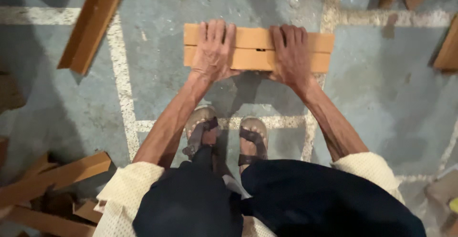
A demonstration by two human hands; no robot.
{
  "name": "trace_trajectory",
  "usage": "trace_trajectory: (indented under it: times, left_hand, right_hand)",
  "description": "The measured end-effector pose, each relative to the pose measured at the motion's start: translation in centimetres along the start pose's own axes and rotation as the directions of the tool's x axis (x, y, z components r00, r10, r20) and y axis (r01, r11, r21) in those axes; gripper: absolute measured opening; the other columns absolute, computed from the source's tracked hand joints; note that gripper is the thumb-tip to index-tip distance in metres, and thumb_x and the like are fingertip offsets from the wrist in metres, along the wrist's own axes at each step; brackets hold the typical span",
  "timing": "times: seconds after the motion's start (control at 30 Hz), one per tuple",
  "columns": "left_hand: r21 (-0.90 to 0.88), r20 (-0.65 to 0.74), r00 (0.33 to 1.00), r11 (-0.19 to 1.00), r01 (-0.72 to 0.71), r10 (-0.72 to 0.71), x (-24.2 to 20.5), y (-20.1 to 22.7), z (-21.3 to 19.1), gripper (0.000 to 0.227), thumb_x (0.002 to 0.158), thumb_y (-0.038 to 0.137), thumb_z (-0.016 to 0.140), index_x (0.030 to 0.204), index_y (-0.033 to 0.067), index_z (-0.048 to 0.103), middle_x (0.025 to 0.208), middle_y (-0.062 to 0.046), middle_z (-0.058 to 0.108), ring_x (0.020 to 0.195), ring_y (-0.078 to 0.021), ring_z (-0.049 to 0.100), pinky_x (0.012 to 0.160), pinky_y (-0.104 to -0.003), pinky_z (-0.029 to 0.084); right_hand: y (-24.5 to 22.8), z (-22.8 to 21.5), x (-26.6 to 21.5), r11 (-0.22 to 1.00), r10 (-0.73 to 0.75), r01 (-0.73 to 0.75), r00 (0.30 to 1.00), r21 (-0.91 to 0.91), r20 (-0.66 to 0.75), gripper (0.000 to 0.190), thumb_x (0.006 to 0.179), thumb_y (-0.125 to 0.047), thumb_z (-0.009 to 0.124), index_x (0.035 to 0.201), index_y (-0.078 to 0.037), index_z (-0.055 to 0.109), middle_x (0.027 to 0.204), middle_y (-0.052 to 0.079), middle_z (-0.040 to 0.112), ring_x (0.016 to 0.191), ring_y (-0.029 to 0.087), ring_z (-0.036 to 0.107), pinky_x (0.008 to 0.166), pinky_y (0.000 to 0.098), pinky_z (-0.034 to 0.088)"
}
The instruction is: The person assembles a rectangular cardboard box by hand. They fold the flaps of the cardboard pieces, interlock the tabs into slots, and press the edges to secure the structure. The process involves manipulating the cardboard to form the sides and bottom of the box.
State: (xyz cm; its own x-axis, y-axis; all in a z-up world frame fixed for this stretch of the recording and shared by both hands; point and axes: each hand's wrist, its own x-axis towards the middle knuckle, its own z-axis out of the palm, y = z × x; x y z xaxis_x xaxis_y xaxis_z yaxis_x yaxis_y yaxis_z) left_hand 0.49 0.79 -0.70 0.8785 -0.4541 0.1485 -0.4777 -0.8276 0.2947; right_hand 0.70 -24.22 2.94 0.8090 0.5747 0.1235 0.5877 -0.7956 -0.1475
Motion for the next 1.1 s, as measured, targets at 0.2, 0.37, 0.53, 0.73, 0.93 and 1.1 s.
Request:
trace_trajectory:
  times: [0.2, 0.37, 0.53, 0.73, 0.93, 1.1]
  left_hand:
    - [0.006, 0.11, 0.993, 0.999, -0.038, 0.037, -0.9, -0.2, -3.1, 0.135, 0.05, 0.076, 0.086, 0.146, -0.0076, 0.041, 0.135, -0.028, 0.047, 0.132, -0.0448, 0.041, 0.113, -0.061, 0.028]
    - [0.014, 0.033, 0.996, 0.997, -0.081, 0.08, -1.3, -1.8, -2.5, 0.14, 0.048, 0.084, 0.082, 0.152, 0.0014, 0.036, 0.145, -0.035, 0.04, 0.14, -0.0496, 0.034, 0.119, -0.058, 0.024]
    - [0.046, 0.161, 0.985, 0.998, 0.053, -0.06, -0.5, -1.6, -2.8, 0.142, 0.044, 0.086, 0.082, 0.151, 0.0055, 0.036, 0.128, -0.028, 0.047, 0.124, -0.046, 0.041, 0.11, -0.063, 0.028]
    - [0.051, 0.141, 0.986, 0.995, 0.084, -0.09, -0.9, -1.2, -4.6, 0.14, 0.038, 0.085, 0.083, 0.146, 0.0081, 0.039, 0.119, -0.022, 0.05, 0.113, -0.0409, 0.045, 0.098, -0.061, 0.034]
    - [-0.304, -0.237, 0.913, 0.918, 0.254, -0.332, -2.4, -5.2, 1.3, 0.088, 0.087, 0.067, 0.071, 0.148, 0.0062, 0.05, 0.137, -0.022, 0.058, 0.131, -0.0402, 0.051, 0.116, -0.053, 0.038]
    - [-0.591, -0.002, 0.445, 0.36, 0.722, -0.896, -0.9, -8.2, 5.2, 0.077, 0.103, 0.068, 0.043, 0.132, -0.0014, 0.059, 0.12, -0.029, 0.066, 0.117, -0.0476, 0.058, 0.099, -0.055, 0.045]
  right_hand:
    - [-1.6, -1.8, 0.2, 0.995, 0.035, -0.031, 0.999, 0.096, -0.04, 0.11, 0.062, -0.057, 0.098, 0.142, 0.0, 0.048, 0.126, 0.02, 0.051, 0.117, 0.039, 0.049, 0.103, 0.0538, 0.038]
    - [-1.9, -1.3, 0.6, 0.999, 0.053, -0.053, 0.998, 0.01, 0.022, 0.116, 0.059, -0.061, 0.097, 0.143, 0.001, 0.045, 0.127, 0.021, 0.048, 0.118, 0.04, 0.047, 0.107, 0.056, 0.036]
    - [-1.2, -0.7, 0.4, 0.995, 0.1, -0.099, 0.992, -0.013, 0.08, 0.118, 0.052, -0.05, 0.099, 0.145, -0.003, 0.044, 0.13, 0.019, 0.047, 0.12, 0.039, 0.047, 0.107, 0.0545, 0.036]
    - [-1.8, -1.8, 0.7, 0.995, 0.104, -0.103, 0.988, -0.014, 0.111, 0.119, 0.045, -0.039, 0.099, 0.144, -0.003, 0.044, 0.13, 0.019, 0.047, 0.12, 0.039, 0.048, 0.107, 0.0534, 0.037]
    - [-2.2, -1.7, 0.7, 0.996, 0.089, -0.088, 0.994, -0.015, 0.059, 0.116, 0.05, -0.044, 0.099, 0.142, -0.002, 0.044, 0.13, 0.02, 0.048, 0.122, 0.039, 0.047, 0.109, 0.0547, 0.036]
    - [-1.7, -0.9, 0.4, 0.996, 0.092, -0.092, 0.993, 0.003, 0.076, 0.114, 0.058, -0.049, 0.098, 0.145, -0.002, 0.043, 0.131, 0.021, 0.047, 0.125, 0.039, 0.047, 0.111, 0.0559, 0.035]
